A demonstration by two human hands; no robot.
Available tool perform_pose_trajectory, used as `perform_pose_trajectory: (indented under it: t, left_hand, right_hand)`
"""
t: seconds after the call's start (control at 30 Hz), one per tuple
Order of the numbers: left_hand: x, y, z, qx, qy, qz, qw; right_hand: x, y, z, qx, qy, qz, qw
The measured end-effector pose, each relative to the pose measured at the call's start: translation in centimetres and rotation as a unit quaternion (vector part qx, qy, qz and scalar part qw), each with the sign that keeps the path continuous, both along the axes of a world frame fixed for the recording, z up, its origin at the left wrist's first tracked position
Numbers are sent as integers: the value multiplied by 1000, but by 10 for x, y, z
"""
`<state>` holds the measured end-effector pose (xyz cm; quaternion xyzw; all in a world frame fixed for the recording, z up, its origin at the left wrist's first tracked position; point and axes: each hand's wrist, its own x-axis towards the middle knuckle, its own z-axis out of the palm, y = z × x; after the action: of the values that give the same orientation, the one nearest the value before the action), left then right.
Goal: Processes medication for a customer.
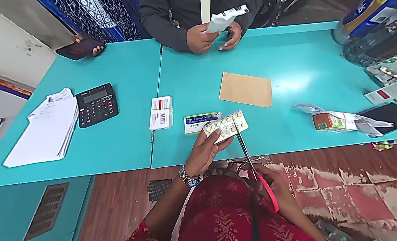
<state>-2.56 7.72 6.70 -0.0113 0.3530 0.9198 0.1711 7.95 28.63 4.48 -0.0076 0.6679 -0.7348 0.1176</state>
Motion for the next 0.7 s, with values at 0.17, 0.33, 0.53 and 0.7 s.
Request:
perform_pose_trajectory:
  t: [0.17, 0.33, 0.53, 0.7]
  left_hand:
    - [1, 0, 1, -3, 6, 5, 1000]
    - [1, 2, 0, -8, -3, 15, 1000]
    - [0, 3, -1, -3, 1, 10, 1000]
    - [0, 4, -1, 2, 0, 12, 1000]
  right_hand:
    - [-1, 0, 1, 5, 11, 4, 1000]
    - [-2, 1, -1, 14, 24, 7, 1000]
    - [-3, 4, -2, 16, 20, 7, 1000]
    - [-3, 3, 1, 32, 12, -21, 999]
